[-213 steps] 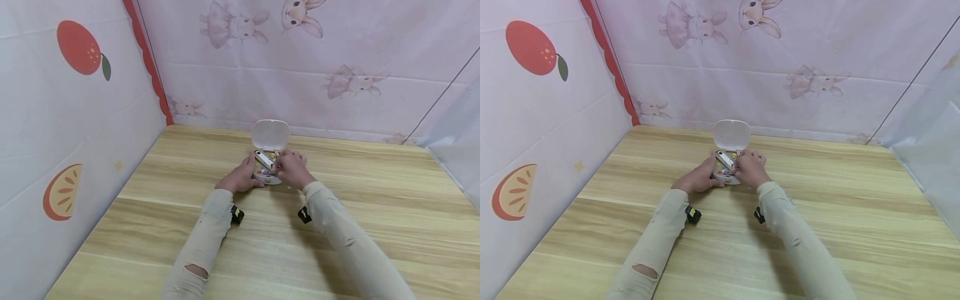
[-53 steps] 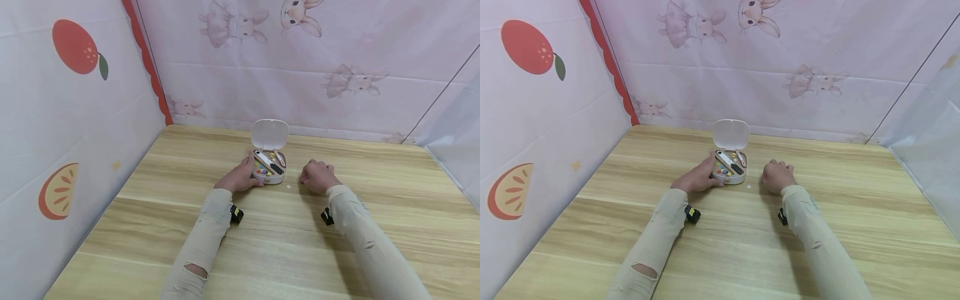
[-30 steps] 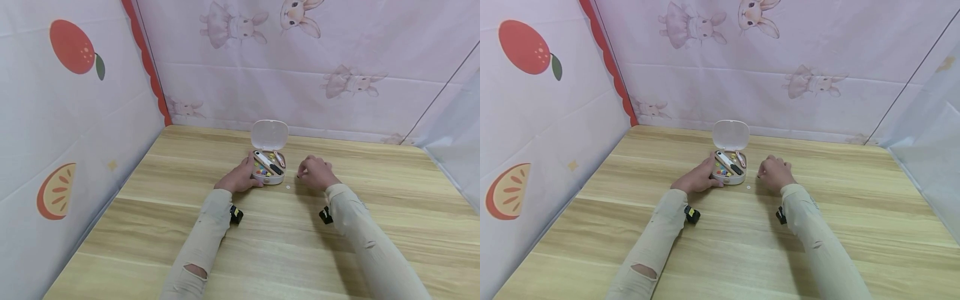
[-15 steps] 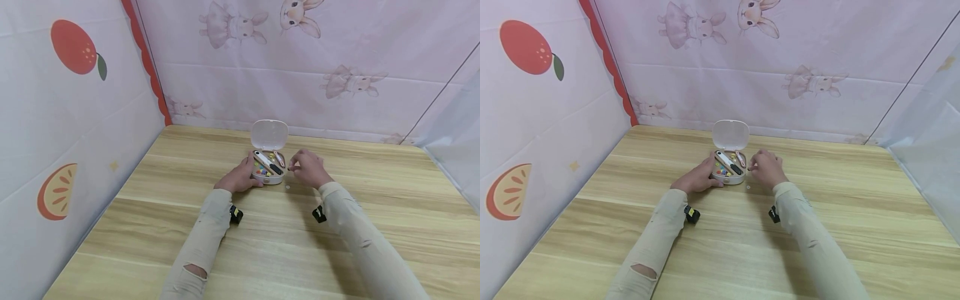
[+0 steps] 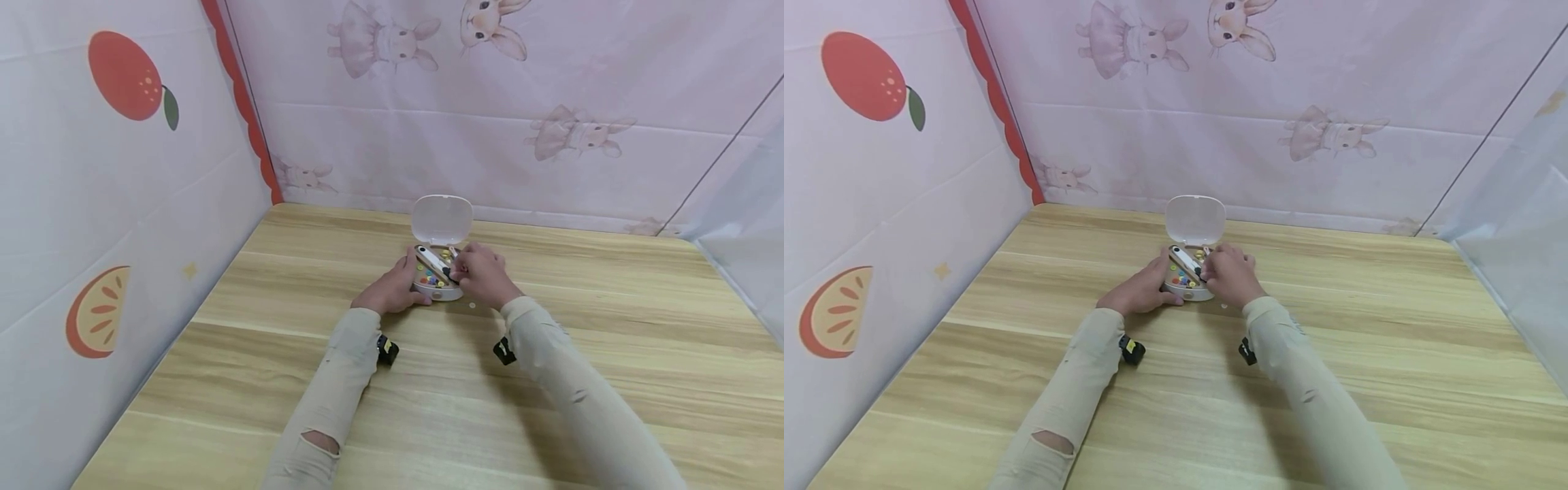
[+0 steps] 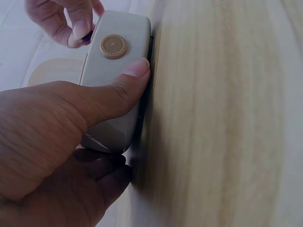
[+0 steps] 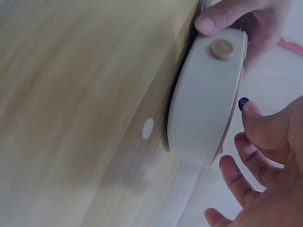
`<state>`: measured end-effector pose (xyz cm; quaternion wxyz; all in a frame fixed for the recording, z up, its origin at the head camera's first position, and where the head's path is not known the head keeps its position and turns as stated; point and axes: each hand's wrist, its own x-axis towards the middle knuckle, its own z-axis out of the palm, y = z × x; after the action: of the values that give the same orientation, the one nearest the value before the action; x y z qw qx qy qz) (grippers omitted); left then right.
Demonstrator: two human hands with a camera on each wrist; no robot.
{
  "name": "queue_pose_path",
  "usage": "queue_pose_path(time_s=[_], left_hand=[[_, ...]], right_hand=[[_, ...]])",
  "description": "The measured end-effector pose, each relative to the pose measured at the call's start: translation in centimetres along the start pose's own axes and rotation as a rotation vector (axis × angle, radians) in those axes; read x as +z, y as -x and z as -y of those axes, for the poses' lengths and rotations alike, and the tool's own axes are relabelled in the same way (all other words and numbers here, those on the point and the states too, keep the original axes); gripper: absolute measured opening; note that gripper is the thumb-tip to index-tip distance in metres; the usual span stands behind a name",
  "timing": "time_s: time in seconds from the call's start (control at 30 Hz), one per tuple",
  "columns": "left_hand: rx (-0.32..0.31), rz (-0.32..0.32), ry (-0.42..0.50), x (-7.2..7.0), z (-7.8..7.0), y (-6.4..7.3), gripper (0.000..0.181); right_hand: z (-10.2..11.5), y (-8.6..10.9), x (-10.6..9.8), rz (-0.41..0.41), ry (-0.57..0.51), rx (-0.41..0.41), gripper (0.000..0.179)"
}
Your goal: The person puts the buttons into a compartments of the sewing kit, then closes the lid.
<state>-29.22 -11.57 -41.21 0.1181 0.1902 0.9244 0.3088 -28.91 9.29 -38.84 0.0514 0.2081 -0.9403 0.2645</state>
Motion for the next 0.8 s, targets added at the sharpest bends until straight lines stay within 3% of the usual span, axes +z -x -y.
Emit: queue_pose_path(time_s=[0.23, 0.43, 0.8], left_hand=[[-0.002, -0.002, -0.008, 0.0, 0.0, -0.1, 0.111], [0.002, -0.010, -0.025, 0.1, 0.0, -0.2, 0.111], [-0.005, -0.008, -0.030, 0.0, -0.2, 0.0, 0.111]], right_hand=[[0.5, -0.3, 0.6, 0.024, -0.021, -0.012, 0.015], [0.7, -0.5, 0.9, 0.015, 0.015, -0.046, 0.012], [0.9, -0.4, 1.2, 0.001, 0.063, -0.038, 0.011]])
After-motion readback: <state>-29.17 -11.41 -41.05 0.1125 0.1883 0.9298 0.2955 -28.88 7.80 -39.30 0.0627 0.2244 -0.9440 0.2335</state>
